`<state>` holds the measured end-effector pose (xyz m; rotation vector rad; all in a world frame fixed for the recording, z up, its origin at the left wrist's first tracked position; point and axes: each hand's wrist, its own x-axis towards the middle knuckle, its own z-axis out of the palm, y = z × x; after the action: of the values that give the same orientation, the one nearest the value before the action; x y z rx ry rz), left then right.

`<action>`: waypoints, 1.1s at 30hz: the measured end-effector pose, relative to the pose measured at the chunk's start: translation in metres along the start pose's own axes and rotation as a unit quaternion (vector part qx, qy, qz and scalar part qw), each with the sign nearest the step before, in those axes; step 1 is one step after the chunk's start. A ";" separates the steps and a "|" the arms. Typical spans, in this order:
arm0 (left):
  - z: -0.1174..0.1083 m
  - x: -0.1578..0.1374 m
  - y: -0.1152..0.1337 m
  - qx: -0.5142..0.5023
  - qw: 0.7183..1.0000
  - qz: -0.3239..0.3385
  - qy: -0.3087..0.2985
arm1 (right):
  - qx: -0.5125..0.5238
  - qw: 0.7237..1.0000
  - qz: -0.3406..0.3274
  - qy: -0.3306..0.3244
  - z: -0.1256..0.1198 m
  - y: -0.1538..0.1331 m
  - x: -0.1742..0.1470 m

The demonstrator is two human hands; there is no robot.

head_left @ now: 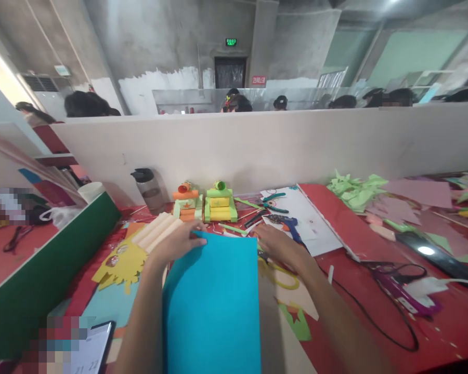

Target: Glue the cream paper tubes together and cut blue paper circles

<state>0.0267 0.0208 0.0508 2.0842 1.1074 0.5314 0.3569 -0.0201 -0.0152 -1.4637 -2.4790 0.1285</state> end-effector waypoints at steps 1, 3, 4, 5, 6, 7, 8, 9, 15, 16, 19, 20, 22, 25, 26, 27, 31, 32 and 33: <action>0.014 0.002 -0.006 0.035 0.999 -0.027 -0.005 | -0.005 1.000 0.017 -0.003 0.000 0.004 -0.004; 0.040 0.004 -0.020 0.095 0.993 -0.069 -0.010 | -0.011 0.999 0.051 -0.014 0.000 0.007 -0.009; 0.051 0.003 -0.027 0.117 0.989 -0.090 -0.005 | -0.007 0.998 0.062 -0.016 -0.001 0.004 -0.010; 0.061 0.002 -0.033 0.127 0.987 -0.102 0.005 | 0.002 0.998 0.067 -0.014 -0.002 0.000 -0.009; 0.069 0.001 -0.038 0.127 0.986 -0.107 0.021 | 0.020 0.998 0.063 -0.009 -0.004 -0.006 -0.007; 0.075 -0.001 -0.042 0.122 0.986 -0.111 0.038 | 0.043 0.997 0.058 -0.006 -0.005 -0.014 -0.003; 0.080 -0.003 -0.045 0.113 0.986 -0.112 0.050 | 0.064 0.997 0.052 -0.008 -0.007 -0.023 0.002; 0.083 -0.005 -0.047 0.099 0.987 -0.111 0.059 | 0.082 0.996 0.029 -0.022 -0.007 -0.033 0.008; 0.087 -0.013 -0.052 0.026 0.992 -0.093 0.083 | 0.134 0.985 -0.083 -0.077 0.021 -0.074 0.054; 0.087 -0.014 -0.052 0.021 0.991 -0.096 0.090 | 0.139 0.984 -0.083 -0.080 0.027 -0.076 0.061; 0.088 -0.016 -0.053 0.004 0.989 -0.104 0.104 | 0.185 0.974 -0.068 -0.108 0.040 -0.073 0.078; 0.089 -0.016 -0.054 -0.005 0.989 -0.107 0.106 | 0.208 0.968 -0.064 -0.126 0.041 -0.071 0.081; 0.091 -0.015 -0.056 -0.022 0.987 -0.115 0.109 | 0.253 0.951 -0.061 -0.165 0.043 -0.067 0.086; 0.092 -0.018 -0.054 -0.018 0.984 -0.133 0.117 | 0.296 0.930 -0.059 -0.209 0.042 -0.064 0.090; 0.091 -0.020 -0.050 0.000 0.983 -0.139 0.122 | 0.300 0.928 -0.055 -0.216 0.041 -0.063 0.091; 0.090 -0.024 -0.045 0.027 0.982 -0.144 0.121 | 0.296 0.929 -0.048 -0.219 0.041 -0.063 0.092; 0.090 -0.046 -0.017 0.203 0.963 -0.121 0.129 | 0.251 0.943 -0.031 -0.216 0.040 -0.062 0.095; 0.092 -0.052 -0.010 0.222 0.963 -0.113 0.101 | 0.242 0.945 -0.027 -0.216 0.041 -0.061 0.096; 0.096 -0.057 -0.004 0.228 0.965 -0.112 0.069 | 0.236 0.947 -0.024 -0.216 0.042 -0.060 0.096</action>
<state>0.0540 -0.0632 -0.0178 2.2854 1.6511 0.3350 0.2506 0.0359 -0.0263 -1.2617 -2.5369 1.0569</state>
